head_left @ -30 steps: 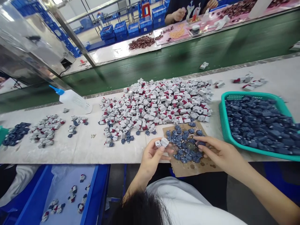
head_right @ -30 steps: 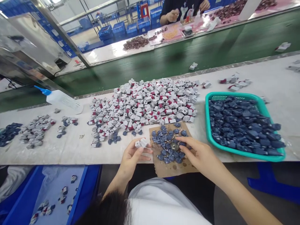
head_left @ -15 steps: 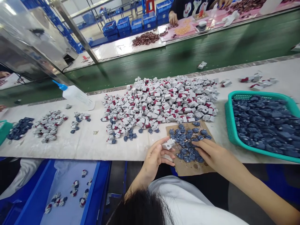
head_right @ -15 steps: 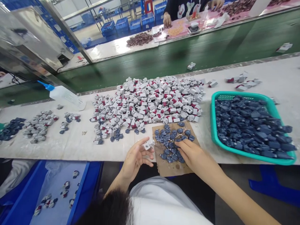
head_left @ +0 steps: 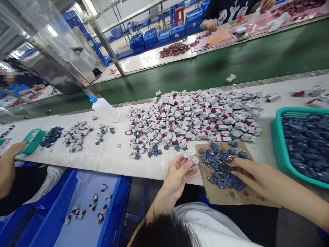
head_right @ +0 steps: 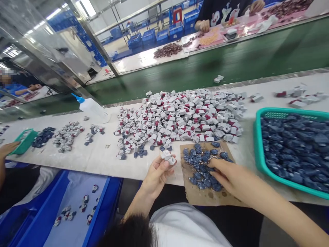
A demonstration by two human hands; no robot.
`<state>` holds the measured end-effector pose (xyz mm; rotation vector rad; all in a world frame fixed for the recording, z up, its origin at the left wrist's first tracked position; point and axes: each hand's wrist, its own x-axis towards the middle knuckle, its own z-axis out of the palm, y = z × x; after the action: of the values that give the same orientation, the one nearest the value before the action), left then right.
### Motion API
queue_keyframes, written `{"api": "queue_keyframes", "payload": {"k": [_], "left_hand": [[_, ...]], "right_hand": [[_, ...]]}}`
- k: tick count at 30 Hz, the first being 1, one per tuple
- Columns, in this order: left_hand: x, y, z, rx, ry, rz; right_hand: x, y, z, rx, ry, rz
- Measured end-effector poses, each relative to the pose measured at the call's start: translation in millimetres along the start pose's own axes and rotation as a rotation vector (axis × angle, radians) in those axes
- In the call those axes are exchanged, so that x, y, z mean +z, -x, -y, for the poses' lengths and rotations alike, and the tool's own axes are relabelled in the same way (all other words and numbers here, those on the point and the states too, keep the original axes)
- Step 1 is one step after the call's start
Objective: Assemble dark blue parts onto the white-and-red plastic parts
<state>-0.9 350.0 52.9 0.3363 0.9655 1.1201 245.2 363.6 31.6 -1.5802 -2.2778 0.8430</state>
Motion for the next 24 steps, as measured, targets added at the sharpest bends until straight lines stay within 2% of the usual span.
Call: {"api": "queue_keyframes", "payload": {"k": [2,4,6,9,16,21,24], "left_hand": [[4.0,3,-2,-0.008,-0.009,-0.007],[8.8,7,-3,0.002,-0.039,-0.013],[13.4,11,-3,0.027,-0.06,0.012],[18.7,16,-3,0.062,-0.058,0.083],[19.9,19,-4,0.103,-0.067,0.146],[13.3,20,-4,0.191,-0.243,0.179],[8.8,21,-3,0.18,-0.294,0.173]], "right_hand": [[-12,3,22,0.069,-0.205,-0.024],[-20,6,48,0.115,-0.39,-0.168],[-23,6,71,0.081,-0.503,-0.291],[-22,5,92,0.0,-0.568,-0.343],[-20,4,95,-0.065,-0.553,-0.206],[-30,-3,93,-0.174,-0.454,-0.019],[-28,-9,87,-0.183,-0.487,0.08]]}}
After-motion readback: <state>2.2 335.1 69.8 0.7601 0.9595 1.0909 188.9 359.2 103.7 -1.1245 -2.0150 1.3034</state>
